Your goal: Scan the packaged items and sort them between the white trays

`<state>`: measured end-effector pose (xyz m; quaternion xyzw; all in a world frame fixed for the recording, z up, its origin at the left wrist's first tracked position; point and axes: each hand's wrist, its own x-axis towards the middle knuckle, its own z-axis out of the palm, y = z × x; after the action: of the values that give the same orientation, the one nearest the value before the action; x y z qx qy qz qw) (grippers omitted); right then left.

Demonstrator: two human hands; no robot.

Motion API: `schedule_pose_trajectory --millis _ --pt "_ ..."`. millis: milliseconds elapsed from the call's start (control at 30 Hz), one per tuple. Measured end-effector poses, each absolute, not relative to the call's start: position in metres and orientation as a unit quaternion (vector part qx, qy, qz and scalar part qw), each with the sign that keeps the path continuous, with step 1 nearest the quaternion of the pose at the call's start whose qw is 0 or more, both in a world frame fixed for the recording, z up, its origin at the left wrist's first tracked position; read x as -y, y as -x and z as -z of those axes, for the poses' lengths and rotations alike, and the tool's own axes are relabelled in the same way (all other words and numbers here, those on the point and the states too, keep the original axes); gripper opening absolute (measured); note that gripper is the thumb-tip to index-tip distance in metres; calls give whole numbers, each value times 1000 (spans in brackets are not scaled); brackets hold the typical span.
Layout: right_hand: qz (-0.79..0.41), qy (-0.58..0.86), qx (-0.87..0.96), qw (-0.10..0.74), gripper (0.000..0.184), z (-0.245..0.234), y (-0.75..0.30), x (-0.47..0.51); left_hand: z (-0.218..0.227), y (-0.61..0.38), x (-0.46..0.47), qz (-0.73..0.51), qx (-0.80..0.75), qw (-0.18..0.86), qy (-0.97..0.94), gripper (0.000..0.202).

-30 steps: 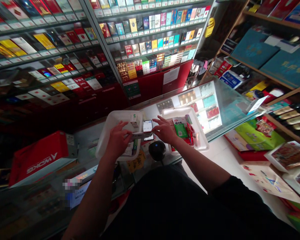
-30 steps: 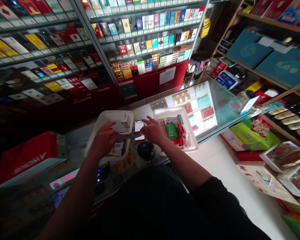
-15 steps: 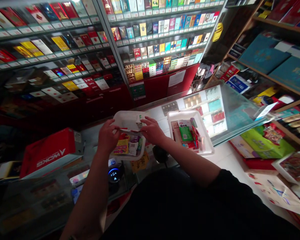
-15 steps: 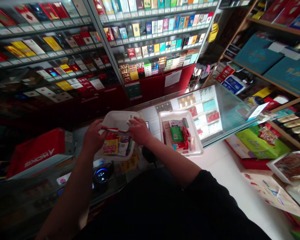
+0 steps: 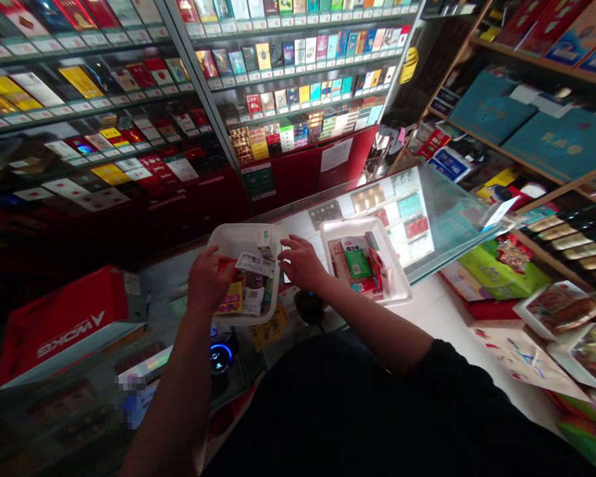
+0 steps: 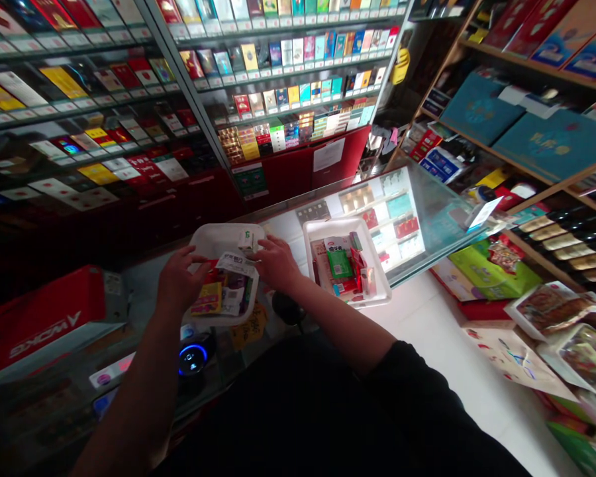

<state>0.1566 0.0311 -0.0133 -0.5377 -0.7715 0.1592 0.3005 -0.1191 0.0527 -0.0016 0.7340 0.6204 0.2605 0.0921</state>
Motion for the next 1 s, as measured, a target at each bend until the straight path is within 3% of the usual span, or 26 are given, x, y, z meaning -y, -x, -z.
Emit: schedule_pose_trajectory --millis 300,667,1000 --pt "-108 692 673 237 21 28 -256 -17 -12 40 -41 -273 -547 143 -778 23" --pt "-99 752 634 149 27 35 -356 -17 -21 -94 -37 -242 -494 193 -813 15" --pt "-126 751 642 93 32 53 -382 -29 1 -199 -28 -59 -498 256 -827 21"
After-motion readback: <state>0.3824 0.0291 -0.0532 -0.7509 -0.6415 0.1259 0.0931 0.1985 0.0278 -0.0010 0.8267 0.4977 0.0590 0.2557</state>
